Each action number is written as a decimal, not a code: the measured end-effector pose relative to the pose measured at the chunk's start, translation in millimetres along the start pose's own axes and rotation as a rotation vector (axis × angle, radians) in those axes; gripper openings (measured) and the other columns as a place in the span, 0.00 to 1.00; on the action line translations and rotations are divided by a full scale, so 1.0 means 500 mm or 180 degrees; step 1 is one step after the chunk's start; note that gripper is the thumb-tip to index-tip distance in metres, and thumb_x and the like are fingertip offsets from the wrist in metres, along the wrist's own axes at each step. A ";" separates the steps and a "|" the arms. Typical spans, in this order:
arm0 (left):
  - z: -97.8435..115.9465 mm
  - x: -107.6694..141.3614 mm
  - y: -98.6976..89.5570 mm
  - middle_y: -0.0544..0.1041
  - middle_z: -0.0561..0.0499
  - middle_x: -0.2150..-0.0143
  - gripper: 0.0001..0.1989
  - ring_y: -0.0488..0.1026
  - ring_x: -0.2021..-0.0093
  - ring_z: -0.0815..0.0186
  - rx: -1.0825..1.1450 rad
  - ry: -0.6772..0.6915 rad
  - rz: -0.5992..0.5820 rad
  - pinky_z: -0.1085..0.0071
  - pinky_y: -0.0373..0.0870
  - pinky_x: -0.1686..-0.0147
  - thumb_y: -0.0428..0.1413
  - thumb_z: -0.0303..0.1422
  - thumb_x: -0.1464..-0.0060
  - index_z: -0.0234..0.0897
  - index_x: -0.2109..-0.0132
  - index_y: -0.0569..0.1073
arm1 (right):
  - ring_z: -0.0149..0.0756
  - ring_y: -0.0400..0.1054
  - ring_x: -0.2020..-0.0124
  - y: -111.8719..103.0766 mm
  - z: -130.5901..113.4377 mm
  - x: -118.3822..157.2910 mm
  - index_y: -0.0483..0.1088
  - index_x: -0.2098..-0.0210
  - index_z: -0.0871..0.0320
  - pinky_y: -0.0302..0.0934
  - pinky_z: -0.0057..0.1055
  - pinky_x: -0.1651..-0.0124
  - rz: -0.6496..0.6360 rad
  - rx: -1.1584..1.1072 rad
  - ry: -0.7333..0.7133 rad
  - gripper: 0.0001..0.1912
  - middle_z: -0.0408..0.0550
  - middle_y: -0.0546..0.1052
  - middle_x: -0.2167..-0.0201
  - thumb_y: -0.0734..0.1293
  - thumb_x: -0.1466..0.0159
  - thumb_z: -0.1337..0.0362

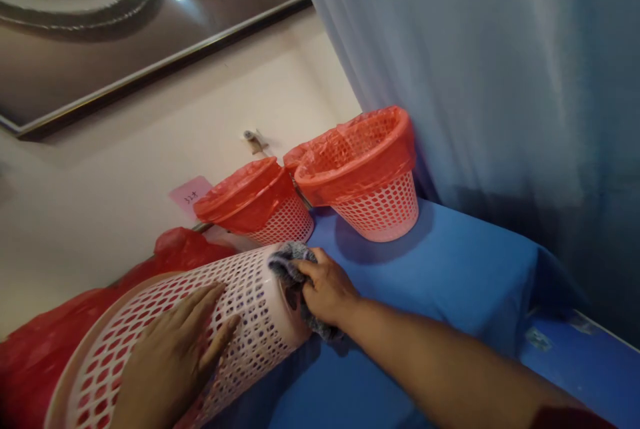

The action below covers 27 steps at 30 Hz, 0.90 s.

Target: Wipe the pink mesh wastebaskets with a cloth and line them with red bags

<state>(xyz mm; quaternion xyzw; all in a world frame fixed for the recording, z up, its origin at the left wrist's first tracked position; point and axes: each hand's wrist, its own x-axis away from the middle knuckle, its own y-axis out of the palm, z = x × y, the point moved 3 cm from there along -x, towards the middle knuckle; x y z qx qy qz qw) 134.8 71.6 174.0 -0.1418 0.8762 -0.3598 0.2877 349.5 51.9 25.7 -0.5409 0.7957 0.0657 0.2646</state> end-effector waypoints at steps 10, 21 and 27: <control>0.021 0.027 -0.013 0.83 0.36 0.46 0.28 0.81 0.49 0.45 -0.0167 0.0080 0.0427 0.53 0.69 0.48 0.45 0.49 0.29 0.29 0.44 0.78 | 0.45 0.62 0.32 -0.029 -0.089 -0.046 0.76 0.40 0.46 0.59 0.44 0.30 0.0137 0.0201 -0.1284 0.29 0.50 0.64 0.32 0.65 0.37 0.74; 0.017 0.042 -0.007 0.84 0.37 0.46 0.23 0.80 0.49 0.46 -0.0120 -0.0068 0.0537 0.53 0.69 0.47 0.50 0.46 0.31 0.33 0.44 0.76 | 0.46 0.69 0.39 0.021 0.020 -0.126 0.78 0.45 0.54 0.64 0.45 0.35 -0.0222 0.0697 0.0138 0.25 0.55 0.72 0.39 0.63 0.37 0.77; 0.013 0.051 0.002 0.83 0.38 0.46 0.19 0.79 0.49 0.45 0.0042 -0.0133 0.0644 0.51 0.69 0.47 0.51 0.43 0.32 0.35 0.44 0.75 | 0.37 0.61 0.30 -0.006 -0.029 -0.092 0.78 0.42 0.47 0.57 0.39 0.29 -0.0075 0.0112 -0.1016 0.30 0.47 0.64 0.30 0.61 0.37 0.79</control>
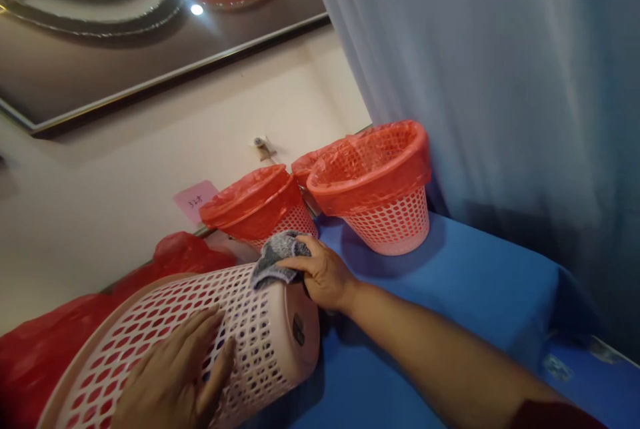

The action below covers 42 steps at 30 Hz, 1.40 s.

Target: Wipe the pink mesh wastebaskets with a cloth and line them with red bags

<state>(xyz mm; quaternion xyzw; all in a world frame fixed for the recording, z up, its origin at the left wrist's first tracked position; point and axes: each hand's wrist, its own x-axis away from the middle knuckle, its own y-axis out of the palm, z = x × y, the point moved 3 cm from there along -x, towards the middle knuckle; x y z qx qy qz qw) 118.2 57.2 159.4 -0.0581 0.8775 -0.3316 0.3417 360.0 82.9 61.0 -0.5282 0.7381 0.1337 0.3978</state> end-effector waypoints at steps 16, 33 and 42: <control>0.013 0.028 0.005 0.83 0.37 0.46 0.20 0.80 0.49 0.43 0.0123 -0.0251 0.0030 0.46 0.70 0.47 0.49 0.44 0.31 0.36 0.43 0.73 | 0.37 0.71 0.63 0.070 0.105 0.059 0.78 0.62 0.56 0.67 0.33 0.53 -0.0783 0.0733 0.1850 0.14 0.47 0.74 0.64 0.67 0.44 0.76; 0.015 0.042 0.009 0.81 0.36 0.44 0.20 0.79 0.47 0.41 0.0252 -0.0418 0.0000 0.44 0.70 0.45 0.51 0.43 0.32 0.36 0.41 0.73 | 0.44 0.74 0.64 0.046 0.041 0.051 0.77 0.65 0.57 0.66 0.37 0.58 -0.0855 0.1002 0.1870 0.10 0.52 0.78 0.64 0.71 0.49 0.71; 0.008 0.050 0.022 0.81 0.35 0.43 0.20 0.79 0.45 0.42 0.0290 -0.0411 -0.0047 0.43 0.70 0.44 0.52 0.42 0.32 0.38 0.40 0.71 | 0.39 0.71 0.50 -0.017 0.010 0.003 0.75 0.49 0.54 0.63 0.34 0.43 -0.0325 0.0841 0.1465 0.19 0.48 0.75 0.52 0.65 0.39 0.70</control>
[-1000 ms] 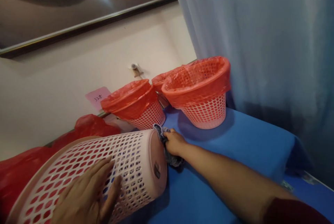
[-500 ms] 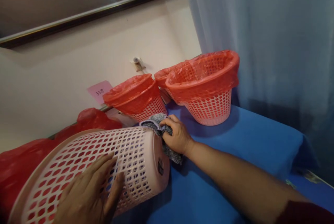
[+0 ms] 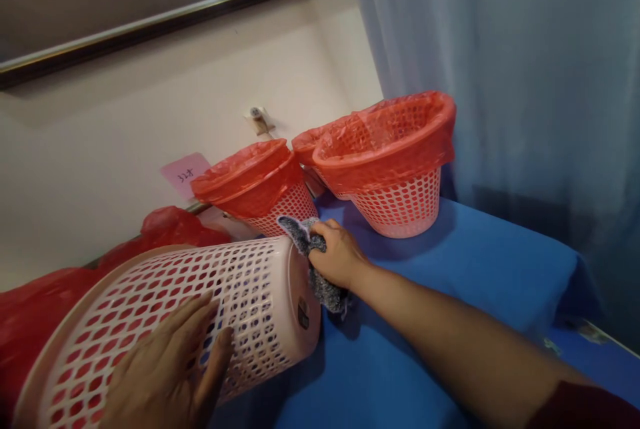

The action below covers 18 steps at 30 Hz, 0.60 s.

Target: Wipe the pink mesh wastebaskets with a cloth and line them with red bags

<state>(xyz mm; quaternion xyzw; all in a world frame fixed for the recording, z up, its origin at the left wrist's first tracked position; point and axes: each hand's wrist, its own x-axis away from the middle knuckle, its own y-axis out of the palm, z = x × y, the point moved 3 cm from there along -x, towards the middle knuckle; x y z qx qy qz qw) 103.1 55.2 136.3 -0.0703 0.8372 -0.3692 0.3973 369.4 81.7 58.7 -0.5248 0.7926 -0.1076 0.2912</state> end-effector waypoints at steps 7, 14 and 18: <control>-0.001 0.001 0.001 0.81 0.35 0.44 0.20 0.79 0.46 0.41 -0.0032 -0.0080 0.0003 0.43 0.71 0.45 0.50 0.43 0.31 0.37 0.41 0.72 | 0.44 0.74 0.62 0.052 0.008 0.035 0.79 0.63 0.55 0.65 0.37 0.58 -0.0892 0.0505 0.0220 0.11 0.51 0.78 0.62 0.72 0.46 0.68; -0.002 -0.002 0.005 0.82 0.35 0.44 0.19 0.79 0.47 0.41 -0.0032 -0.0034 -0.0006 0.43 0.71 0.46 0.50 0.42 0.31 0.37 0.41 0.73 | 0.42 0.73 0.51 0.023 -0.003 0.018 0.73 0.47 0.53 0.65 0.36 0.47 -0.0347 0.0300 0.0178 0.20 0.51 0.77 0.51 0.65 0.38 0.69; -0.002 -0.005 0.008 0.82 0.34 0.45 0.20 0.80 0.47 0.41 -0.0065 -0.0002 -0.0001 0.44 0.71 0.47 0.50 0.42 0.31 0.35 0.42 0.73 | 0.41 0.69 0.42 0.006 -0.019 0.017 0.66 0.39 0.54 0.61 0.36 0.39 -0.0143 0.0099 -0.0156 0.28 0.52 0.74 0.43 0.63 0.38 0.70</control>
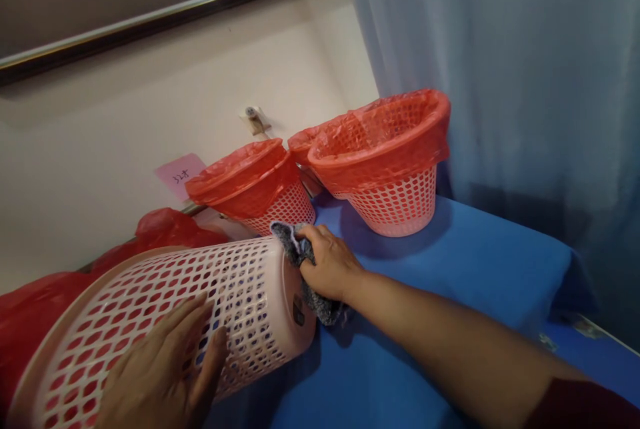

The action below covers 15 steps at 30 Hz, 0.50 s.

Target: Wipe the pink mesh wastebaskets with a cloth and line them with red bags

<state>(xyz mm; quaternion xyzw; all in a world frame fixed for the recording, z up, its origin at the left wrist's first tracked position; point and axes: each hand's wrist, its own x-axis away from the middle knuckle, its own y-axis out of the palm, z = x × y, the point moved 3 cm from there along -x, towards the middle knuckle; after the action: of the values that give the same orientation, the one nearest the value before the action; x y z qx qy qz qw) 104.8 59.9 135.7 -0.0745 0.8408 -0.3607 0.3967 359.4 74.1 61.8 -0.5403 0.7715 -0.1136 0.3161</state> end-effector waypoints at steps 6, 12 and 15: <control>0.006 -0.005 -0.002 0.84 0.36 0.48 0.19 0.81 0.50 0.42 0.0007 0.0027 0.0303 0.46 0.72 0.50 0.50 0.43 0.30 0.34 0.46 0.76 | 0.52 0.77 0.56 0.047 0.015 0.023 0.76 0.51 0.57 0.67 0.40 0.55 -0.1163 0.0430 0.0339 0.21 0.56 0.81 0.56 0.72 0.45 0.66; 0.006 -0.004 -0.003 0.84 0.35 0.49 0.20 0.82 0.51 0.42 0.0016 0.0074 0.0330 0.46 0.73 0.51 0.50 0.43 0.30 0.33 0.46 0.77 | 0.44 0.71 0.43 0.004 -0.004 0.010 0.63 0.36 0.55 0.63 0.39 0.41 -0.0324 0.0202 0.0282 0.29 0.55 0.74 0.41 0.63 0.36 0.68; 0.006 -0.003 -0.002 0.84 0.35 0.49 0.19 0.82 0.51 0.42 0.0024 0.0031 0.0350 0.46 0.73 0.51 0.50 0.43 0.30 0.33 0.46 0.77 | 0.45 0.72 0.46 -0.015 -0.025 0.016 0.65 0.39 0.56 0.64 0.40 0.43 -0.0206 0.0188 -0.0079 0.27 0.55 0.74 0.43 0.63 0.38 0.68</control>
<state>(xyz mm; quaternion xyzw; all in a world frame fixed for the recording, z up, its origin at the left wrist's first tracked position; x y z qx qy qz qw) 107.7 58.3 136.1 -0.0249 0.8442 -0.3419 0.4121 355.7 61.6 72.6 -0.5567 0.7460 -0.1398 0.3376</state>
